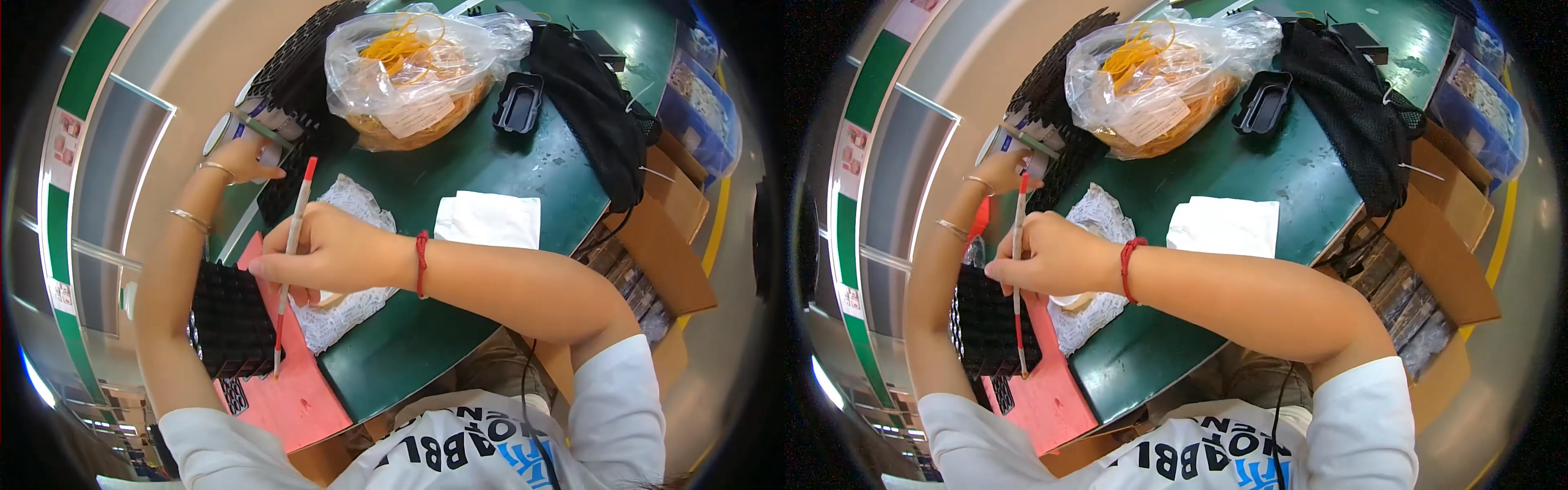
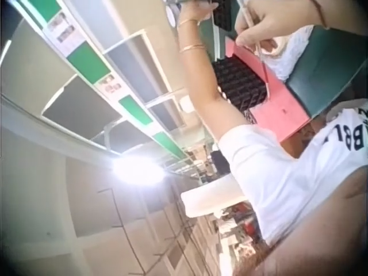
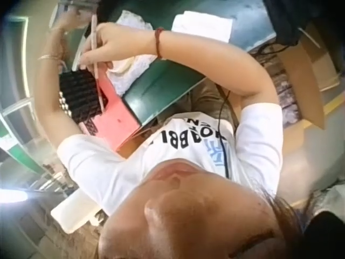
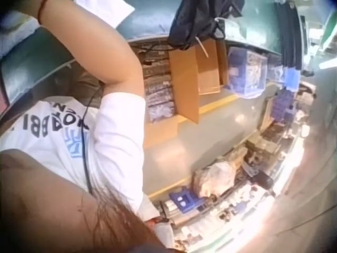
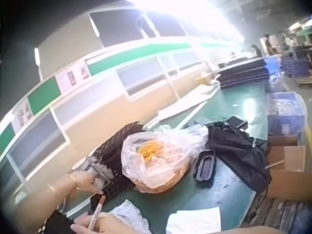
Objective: The worker removes light fixture components from a package, organizes them into trays, and applies sealant to each unit using a small brush.
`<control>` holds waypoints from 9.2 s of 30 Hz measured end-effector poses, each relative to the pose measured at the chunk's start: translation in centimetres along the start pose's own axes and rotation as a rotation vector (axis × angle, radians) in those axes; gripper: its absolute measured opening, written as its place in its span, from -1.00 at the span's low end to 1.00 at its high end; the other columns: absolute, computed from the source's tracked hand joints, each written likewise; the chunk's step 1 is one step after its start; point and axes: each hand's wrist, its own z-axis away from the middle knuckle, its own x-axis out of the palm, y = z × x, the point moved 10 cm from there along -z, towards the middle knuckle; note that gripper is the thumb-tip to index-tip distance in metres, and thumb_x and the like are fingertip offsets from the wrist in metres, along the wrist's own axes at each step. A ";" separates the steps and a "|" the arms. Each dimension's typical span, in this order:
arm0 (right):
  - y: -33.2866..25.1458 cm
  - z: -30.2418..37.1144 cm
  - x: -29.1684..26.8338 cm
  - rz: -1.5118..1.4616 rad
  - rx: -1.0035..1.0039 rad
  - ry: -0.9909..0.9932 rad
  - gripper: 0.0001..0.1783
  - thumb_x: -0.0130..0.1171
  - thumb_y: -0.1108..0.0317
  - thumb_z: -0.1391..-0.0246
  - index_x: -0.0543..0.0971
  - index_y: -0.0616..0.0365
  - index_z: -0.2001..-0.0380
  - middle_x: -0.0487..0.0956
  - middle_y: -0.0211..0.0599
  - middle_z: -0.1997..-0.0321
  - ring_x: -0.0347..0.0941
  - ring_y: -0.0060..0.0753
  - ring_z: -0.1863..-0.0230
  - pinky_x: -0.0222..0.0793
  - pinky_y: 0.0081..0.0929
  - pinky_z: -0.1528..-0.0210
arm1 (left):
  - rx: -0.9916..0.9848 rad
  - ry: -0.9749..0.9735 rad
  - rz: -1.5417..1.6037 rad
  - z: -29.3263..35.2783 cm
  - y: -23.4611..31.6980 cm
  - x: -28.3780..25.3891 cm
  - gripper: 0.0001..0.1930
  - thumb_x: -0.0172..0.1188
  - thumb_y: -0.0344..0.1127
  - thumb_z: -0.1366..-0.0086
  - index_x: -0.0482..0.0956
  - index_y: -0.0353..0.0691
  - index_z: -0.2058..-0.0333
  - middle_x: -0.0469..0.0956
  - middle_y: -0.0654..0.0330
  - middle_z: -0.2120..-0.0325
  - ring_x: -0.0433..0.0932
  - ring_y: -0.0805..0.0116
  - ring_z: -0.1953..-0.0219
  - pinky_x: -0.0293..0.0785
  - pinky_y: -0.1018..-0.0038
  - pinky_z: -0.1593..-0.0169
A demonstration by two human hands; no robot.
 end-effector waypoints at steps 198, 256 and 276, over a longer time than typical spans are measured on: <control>-1.0 1.3 5.0 0.361 -0.225 0.056 -0.72 -0.13 0.24 -0.14 0.35 0.18 0.55 0.38 -0.32 0.75 0.24 -0.56 0.78 0.09 -0.64 0.66 | -0.992 0.428 0.752 41.7 -20.7 28.2 -0.72 0.24 -0.23 0.09 0.51 -0.34 0.47 0.49 0.14 0.64 0.49 0.29 0.54 0.36 0.46 0.40; 0.0 1.1 3.9 0.181 -0.161 0.136 -0.64 -0.13 0.05 -0.15 0.30 0.07 0.59 0.25 -0.49 0.81 0.13 -0.61 0.78 0.05 -0.62 0.65 | -0.089 0.317 1.866 32.9 1.5 19.9 -0.66 0.35 -0.21 0.06 0.48 -0.36 0.46 0.50 0.25 0.51 0.46 0.57 0.39 0.40 0.61 0.30; -0.4 1.3 8.1 0.529 -0.299 -0.148 -0.66 0.02 0.14 -0.09 0.40 0.19 0.59 0.42 -0.32 0.70 0.31 -0.46 0.76 0.18 -0.57 0.68 | -0.110 0.258 1.984 32.5 1.7 21.2 -0.62 0.34 -0.16 0.05 0.48 -0.36 0.39 0.48 0.25 0.46 0.44 0.54 0.33 0.38 0.57 0.23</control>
